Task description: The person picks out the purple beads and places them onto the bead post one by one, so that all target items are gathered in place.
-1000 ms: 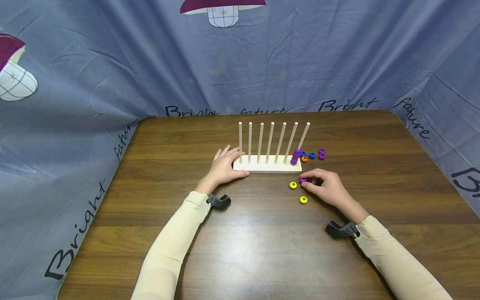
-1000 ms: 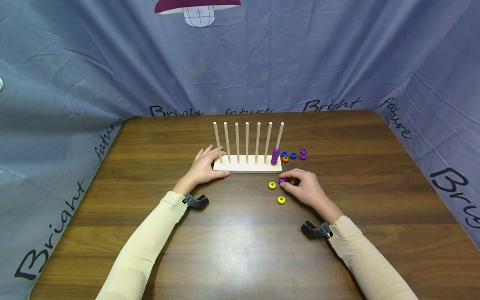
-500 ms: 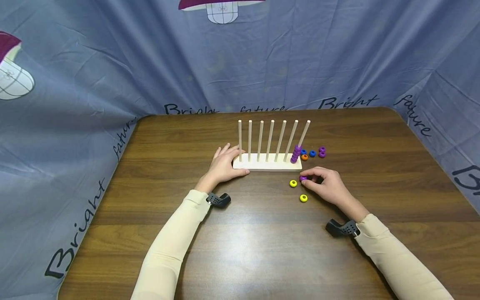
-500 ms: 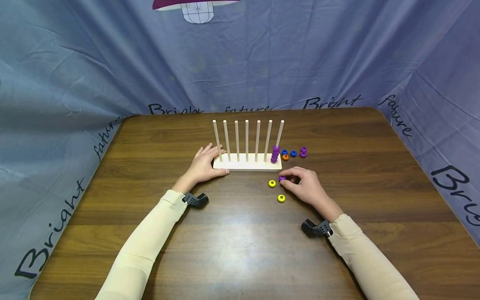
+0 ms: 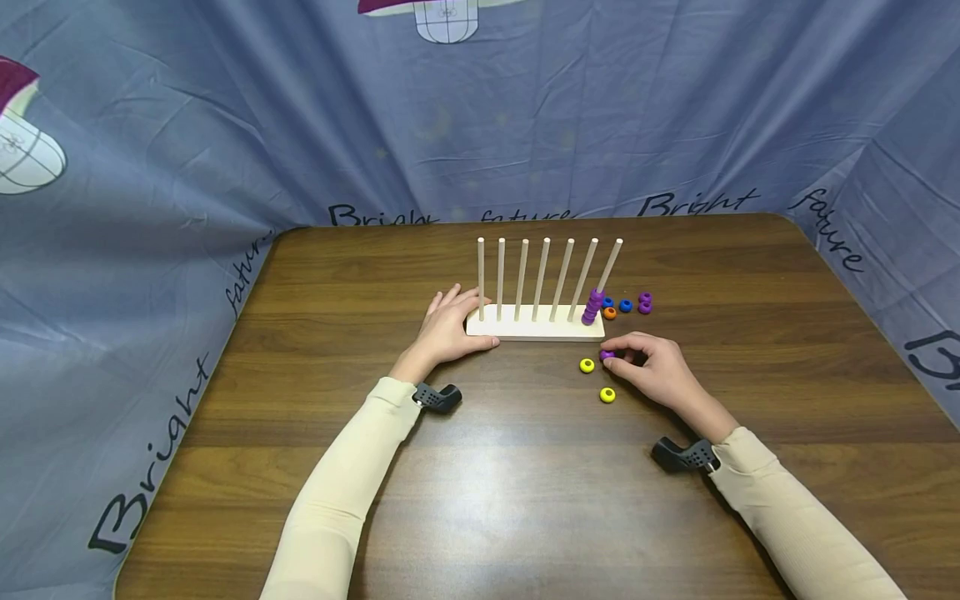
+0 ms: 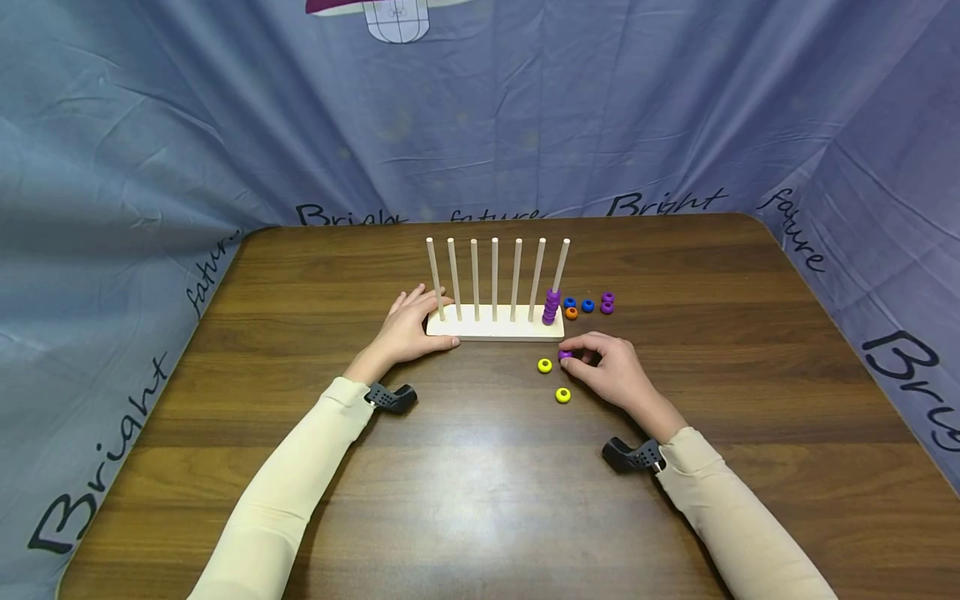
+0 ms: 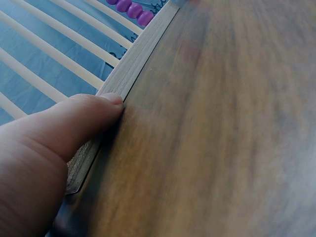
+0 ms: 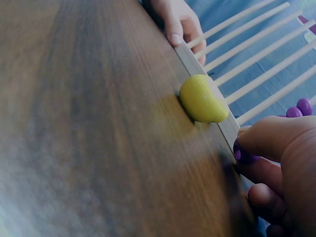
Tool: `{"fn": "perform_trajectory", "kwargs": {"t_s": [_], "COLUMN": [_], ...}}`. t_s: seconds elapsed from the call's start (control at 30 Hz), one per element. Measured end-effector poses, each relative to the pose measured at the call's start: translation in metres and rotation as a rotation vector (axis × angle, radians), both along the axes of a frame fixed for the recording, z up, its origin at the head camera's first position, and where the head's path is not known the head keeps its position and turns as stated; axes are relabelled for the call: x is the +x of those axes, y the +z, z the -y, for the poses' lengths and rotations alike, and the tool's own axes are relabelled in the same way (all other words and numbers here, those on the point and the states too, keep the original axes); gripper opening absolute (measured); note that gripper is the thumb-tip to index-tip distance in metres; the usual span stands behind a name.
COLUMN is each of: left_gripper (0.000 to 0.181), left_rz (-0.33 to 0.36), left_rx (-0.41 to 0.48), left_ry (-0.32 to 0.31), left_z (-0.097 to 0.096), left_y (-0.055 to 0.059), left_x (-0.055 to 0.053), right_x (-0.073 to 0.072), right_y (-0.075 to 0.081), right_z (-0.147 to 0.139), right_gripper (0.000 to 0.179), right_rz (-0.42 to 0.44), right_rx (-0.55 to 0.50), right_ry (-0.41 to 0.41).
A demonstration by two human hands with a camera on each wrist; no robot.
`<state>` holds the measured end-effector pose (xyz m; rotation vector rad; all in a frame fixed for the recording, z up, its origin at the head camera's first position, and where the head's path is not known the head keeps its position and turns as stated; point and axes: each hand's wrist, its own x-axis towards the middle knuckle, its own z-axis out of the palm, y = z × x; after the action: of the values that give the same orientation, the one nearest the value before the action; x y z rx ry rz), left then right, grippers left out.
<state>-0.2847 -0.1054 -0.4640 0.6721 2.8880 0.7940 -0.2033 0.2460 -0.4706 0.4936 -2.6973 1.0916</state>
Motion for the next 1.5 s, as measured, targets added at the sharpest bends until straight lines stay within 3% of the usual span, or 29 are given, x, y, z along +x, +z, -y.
{"fn": "perform_trajectory", "kwargs": {"t_s": [1.5], "left_gripper": [0.073], "left_rz": [0.008], "left_rx": [0.017], "left_ry": [0.008], "left_z": [0.0002], "left_y": [-0.0003], "left_x": [-0.0015], "right_x": [-0.0020], "right_y": [-0.0002], "right_z": [0.0006], "right_gripper": [0.014], "right_rz": [0.025], "right_rx": [-0.027], "right_ry": [-0.012]}}
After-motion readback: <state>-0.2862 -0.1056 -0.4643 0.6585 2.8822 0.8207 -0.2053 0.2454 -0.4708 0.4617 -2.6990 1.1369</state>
